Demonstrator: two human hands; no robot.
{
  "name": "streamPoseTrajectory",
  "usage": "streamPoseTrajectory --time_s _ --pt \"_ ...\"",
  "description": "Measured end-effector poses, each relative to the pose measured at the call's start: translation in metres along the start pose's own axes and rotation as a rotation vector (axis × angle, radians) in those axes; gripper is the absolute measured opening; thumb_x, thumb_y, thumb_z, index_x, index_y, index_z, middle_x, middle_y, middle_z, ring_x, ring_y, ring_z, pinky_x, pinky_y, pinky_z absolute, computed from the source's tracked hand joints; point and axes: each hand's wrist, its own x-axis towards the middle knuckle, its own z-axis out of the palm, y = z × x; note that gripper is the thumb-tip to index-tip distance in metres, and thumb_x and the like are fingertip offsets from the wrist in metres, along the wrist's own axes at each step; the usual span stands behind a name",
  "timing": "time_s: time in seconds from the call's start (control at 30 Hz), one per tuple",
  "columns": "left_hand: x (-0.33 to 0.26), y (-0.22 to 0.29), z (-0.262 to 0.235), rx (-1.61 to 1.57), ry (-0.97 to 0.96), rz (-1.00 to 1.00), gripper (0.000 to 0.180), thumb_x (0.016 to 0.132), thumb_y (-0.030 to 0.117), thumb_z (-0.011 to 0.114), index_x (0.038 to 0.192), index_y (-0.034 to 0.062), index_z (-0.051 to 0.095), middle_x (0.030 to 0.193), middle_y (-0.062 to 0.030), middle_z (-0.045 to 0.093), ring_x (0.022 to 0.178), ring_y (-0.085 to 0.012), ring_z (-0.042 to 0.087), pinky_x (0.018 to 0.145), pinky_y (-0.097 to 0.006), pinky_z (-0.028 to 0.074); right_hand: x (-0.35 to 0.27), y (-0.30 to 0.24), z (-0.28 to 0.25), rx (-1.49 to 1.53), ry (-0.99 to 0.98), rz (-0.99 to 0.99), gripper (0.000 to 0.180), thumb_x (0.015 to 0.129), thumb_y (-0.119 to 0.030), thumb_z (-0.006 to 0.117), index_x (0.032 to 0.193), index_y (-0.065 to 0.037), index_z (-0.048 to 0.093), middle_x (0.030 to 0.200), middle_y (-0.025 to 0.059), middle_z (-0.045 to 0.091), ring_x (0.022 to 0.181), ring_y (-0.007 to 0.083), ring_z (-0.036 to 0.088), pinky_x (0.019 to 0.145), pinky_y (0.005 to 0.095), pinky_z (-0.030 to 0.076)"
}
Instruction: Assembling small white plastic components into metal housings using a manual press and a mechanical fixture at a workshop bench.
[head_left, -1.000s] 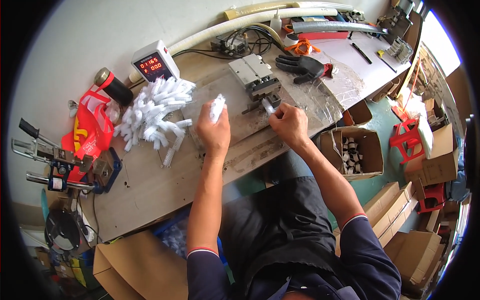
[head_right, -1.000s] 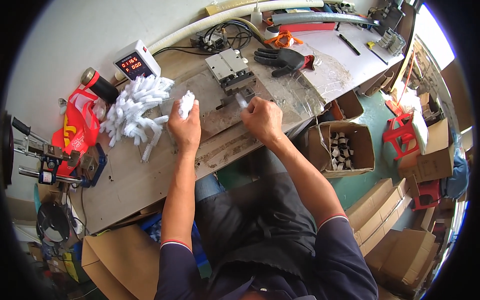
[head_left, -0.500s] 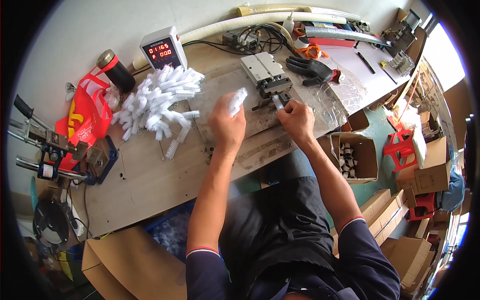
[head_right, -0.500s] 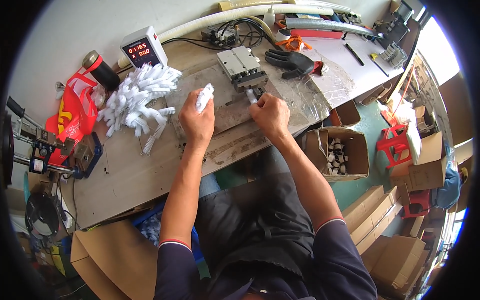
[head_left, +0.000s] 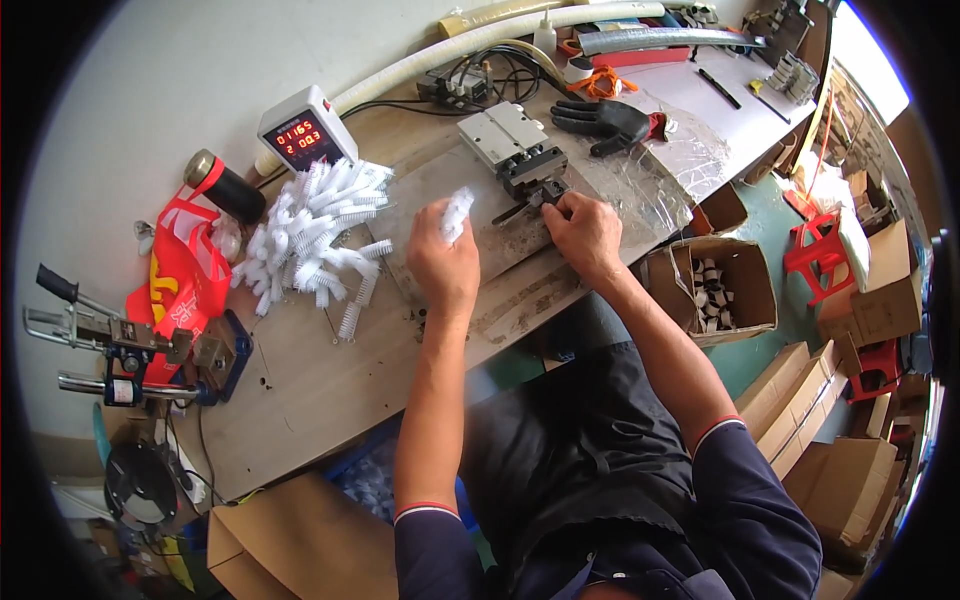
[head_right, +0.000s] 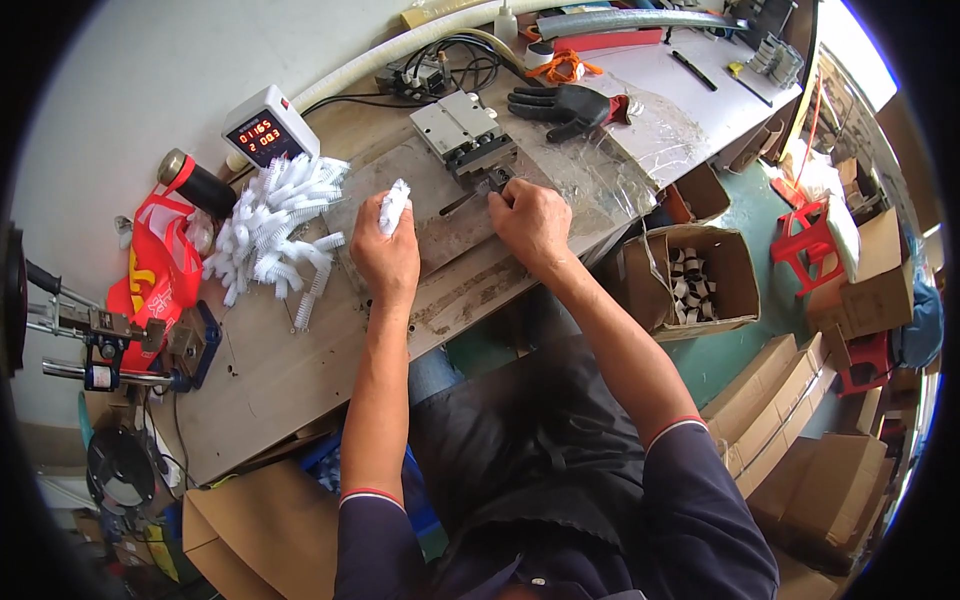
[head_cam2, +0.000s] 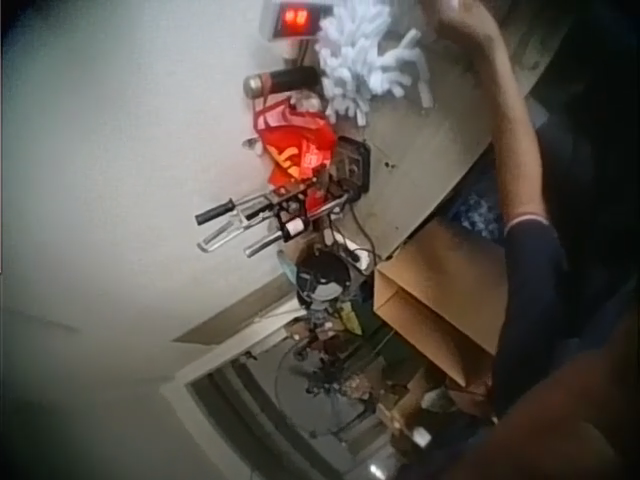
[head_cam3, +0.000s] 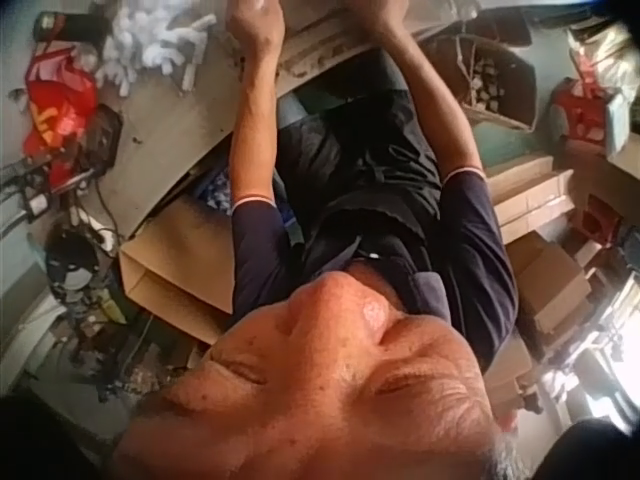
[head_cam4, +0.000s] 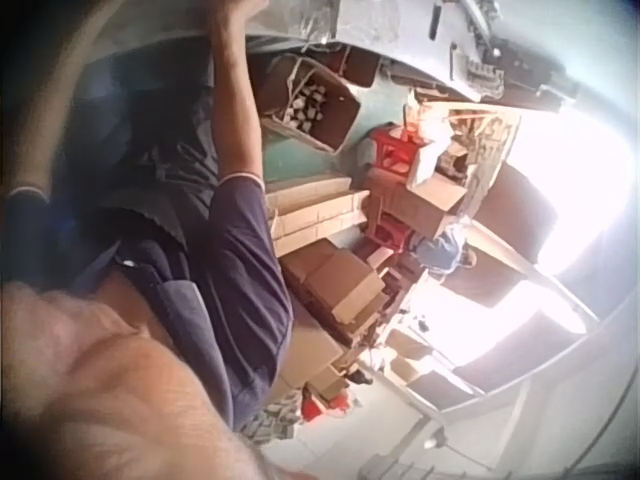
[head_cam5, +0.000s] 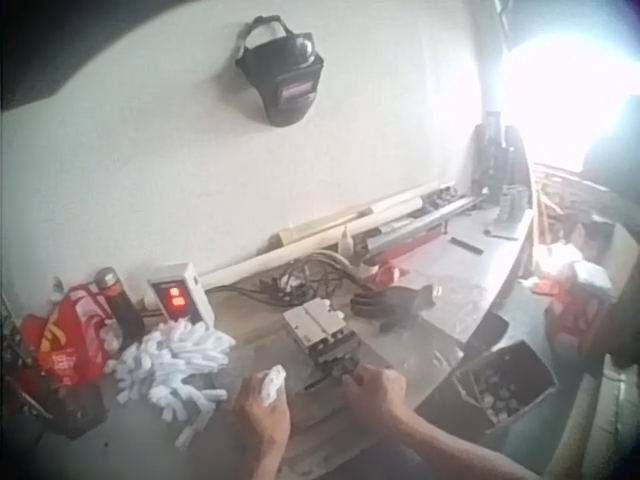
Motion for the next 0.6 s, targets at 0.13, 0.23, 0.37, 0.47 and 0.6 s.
streamPoseTrajectory --time_s 0.13,0.23,0.37,0.47,0.6 --pt "-0.003 0.003 0.0 -0.009 -0.077 -0.063 0.017 0.087 0.004 0.074 0.103 0.0064 0.068 0.095 -0.0136 0.069 0.088 -0.0376 0.067 0.077 -0.045 0.053 -0.004 0.004 0.001 0.054 0.039 -0.047 0.027 0.086 -0.031 0.074 0.076 -0.006 0.07 0.071 0.0177 0.069 0.074 0.0403 0.069 0.071 0.0484 0.054" --pt "-0.004 0.008 0.0 0.045 -0.155 -0.066 0.016 0.089 0.009 0.075 0.103 0.0057 0.069 0.096 -0.0142 0.071 0.088 -0.036 0.069 0.078 -0.044 0.053 -0.005 0.003 0.0 0.091 0.047 -0.041 0.027 0.085 -0.031 0.075 0.075 -0.006 0.07 0.071 0.0177 0.068 0.073 0.0402 0.069 0.07 0.0486 0.054" --pt "-0.006 0.013 0.006 0.106 -0.25 0.027 0.018 0.089 0.012 0.077 0.103 0.0054 0.068 0.098 -0.0148 0.072 0.09 -0.0366 0.07 0.079 -0.044 0.054 -0.006 0.005 0.001 0.114 0.063 -0.032 0.028 0.085 -0.032 0.075 0.075 -0.006 0.069 0.07 0.0177 0.068 0.073 0.0401 0.069 0.07 0.0486 0.054" --pt "-0.007 0.018 0.012 0.149 -0.319 0.092 0.021 0.086 0.009 0.077 0.104 0.0059 0.068 0.099 -0.0142 0.072 0.093 -0.0376 0.069 0.08 -0.045 0.054 -0.006 0.006 -0.001 0.126 0.05 -0.006 0.029 0.085 -0.033 0.075 0.075 -0.006 0.069 0.07 0.0178 0.068 0.073 0.0402 0.069 0.07 0.0485 0.054" --pt "-0.008 0.016 0.017 0.259 -0.414 0.177 0.025 0.083 0.001 0.071 0.107 0.0078 0.068 0.102 -0.0128 0.07 0.096 -0.0371 0.068 0.082 -0.046 0.054 -0.006 0.007 -0.002 0.166 0.076 -0.016 0.03 0.085 -0.034 0.075 0.075 -0.006 0.07 0.07 0.0179 0.069 0.072 0.0404 0.069 0.07 0.0484 0.054"
